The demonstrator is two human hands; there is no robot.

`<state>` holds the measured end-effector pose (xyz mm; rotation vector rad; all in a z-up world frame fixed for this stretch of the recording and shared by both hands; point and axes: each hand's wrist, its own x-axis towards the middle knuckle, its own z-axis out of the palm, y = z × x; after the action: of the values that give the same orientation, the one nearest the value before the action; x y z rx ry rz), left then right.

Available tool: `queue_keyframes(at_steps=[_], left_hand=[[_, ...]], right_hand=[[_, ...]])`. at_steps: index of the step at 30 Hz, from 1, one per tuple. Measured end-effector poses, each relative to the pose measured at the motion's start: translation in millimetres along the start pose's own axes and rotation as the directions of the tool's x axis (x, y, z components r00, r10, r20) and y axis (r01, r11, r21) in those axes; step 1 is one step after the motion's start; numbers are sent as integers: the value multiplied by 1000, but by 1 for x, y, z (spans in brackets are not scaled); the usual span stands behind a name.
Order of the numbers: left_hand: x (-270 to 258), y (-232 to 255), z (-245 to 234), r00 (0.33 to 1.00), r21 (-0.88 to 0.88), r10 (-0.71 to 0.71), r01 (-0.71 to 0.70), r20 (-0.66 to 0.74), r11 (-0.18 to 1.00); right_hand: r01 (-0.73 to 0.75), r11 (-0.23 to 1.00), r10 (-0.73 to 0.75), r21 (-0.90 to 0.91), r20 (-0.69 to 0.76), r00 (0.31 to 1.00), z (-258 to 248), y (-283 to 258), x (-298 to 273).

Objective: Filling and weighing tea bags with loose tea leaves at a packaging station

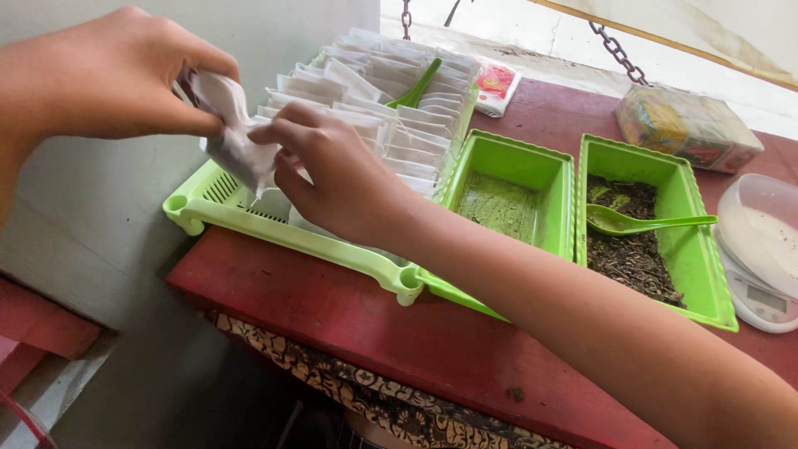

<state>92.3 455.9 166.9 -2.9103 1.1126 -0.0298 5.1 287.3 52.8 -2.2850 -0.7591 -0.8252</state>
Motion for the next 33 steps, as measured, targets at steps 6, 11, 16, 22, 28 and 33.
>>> queue_keyframes(at_steps=[6,11,16,22,28,33], left_hand=[[3,6,18,979,46,-31,22,204,999],[17,8,39,972,34,-24,17,233,999],[39,1,56,985,221,80,-113,151,969],[15,40,28,997,303,-19,-6,81,953],[22,113,30,663,450,600,-412,-447,792],[40,210,38,265,452,769,-682,-581,576]], right_hand=[[-144,885,279,-443,256,925,-1,-8,3],[-154,884,323,-441,339,884,3,5,-4],[-136,899,286,-417,322,903,-10,8,-12],[-228,908,286,-352,122,950,-89,19,-35],[-258,716,229,-648,-130,965,-206,41,-110],[-325,386,260,-863,-236,936,-289,8,-197]])
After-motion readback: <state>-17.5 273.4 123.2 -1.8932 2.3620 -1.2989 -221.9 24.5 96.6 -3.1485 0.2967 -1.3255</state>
